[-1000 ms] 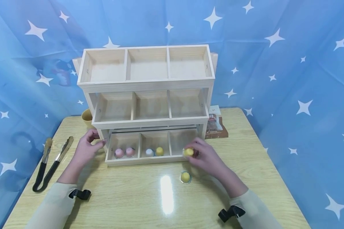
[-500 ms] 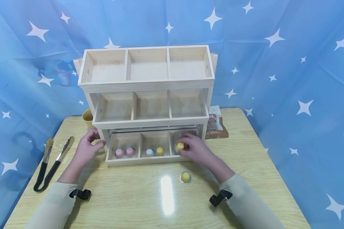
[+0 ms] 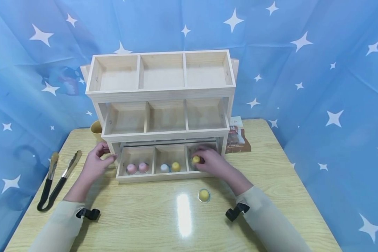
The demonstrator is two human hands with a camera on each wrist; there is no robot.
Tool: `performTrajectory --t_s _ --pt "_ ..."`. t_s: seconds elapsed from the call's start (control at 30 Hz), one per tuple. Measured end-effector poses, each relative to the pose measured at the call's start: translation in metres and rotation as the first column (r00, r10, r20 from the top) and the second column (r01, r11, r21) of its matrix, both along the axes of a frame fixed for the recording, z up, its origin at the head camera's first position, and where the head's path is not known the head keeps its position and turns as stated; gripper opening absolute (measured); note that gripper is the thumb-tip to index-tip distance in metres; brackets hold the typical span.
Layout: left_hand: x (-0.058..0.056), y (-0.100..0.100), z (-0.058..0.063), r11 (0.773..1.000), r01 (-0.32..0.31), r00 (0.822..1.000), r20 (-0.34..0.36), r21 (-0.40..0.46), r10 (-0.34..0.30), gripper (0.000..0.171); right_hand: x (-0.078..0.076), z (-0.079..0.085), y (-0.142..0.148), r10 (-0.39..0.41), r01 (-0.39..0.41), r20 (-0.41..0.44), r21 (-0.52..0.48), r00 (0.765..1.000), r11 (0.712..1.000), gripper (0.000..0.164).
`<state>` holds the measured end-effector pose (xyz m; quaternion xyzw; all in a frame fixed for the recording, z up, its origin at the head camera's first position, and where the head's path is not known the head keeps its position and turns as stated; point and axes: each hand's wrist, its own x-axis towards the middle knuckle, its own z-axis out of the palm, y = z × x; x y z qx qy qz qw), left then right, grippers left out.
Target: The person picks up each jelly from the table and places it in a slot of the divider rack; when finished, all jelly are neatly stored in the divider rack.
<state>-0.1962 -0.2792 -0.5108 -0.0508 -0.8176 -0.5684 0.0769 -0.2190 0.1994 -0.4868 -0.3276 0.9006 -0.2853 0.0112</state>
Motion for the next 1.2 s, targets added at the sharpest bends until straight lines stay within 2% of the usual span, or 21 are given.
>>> performTrajectory --t_s 0.3,0.5,0.73,0.93,1.2 --pt "0.003 0.002 0.004 1.000 0.007 1.000 -0.005 0.004 -0.007 0.034 -0.003 -0.001 -0.003 0.004 -0.004 0.011 0.037 1.000 0.999 0.032" --pt "0.003 0.001 0.004 1.000 0.006 1.000 0.005 0.006 -0.006 0.034 -0.003 0.001 -0.003 -0.011 0.010 0.063 0.011 0.998 1.000 0.034" --pt "0.003 0.002 0.005 1.000 0.007 1.000 0.005 0.000 -0.007 0.033 0.002 0.006 -0.001 -0.025 0.027 0.055 -0.035 0.998 0.999 0.031" --pt "0.003 0.001 0.003 1.000 0.004 1.000 0.001 -0.005 -0.004 0.030 0.015 0.009 0.005 -0.056 0.060 0.039 -0.099 0.998 0.993 0.026" --pt "0.002 0.001 0.004 1.000 0.010 1.000 -0.001 0.008 -0.010 0.031 0.045 0.013 0.020 -0.076 0.083 0.045 -0.168 0.996 0.982 0.020"
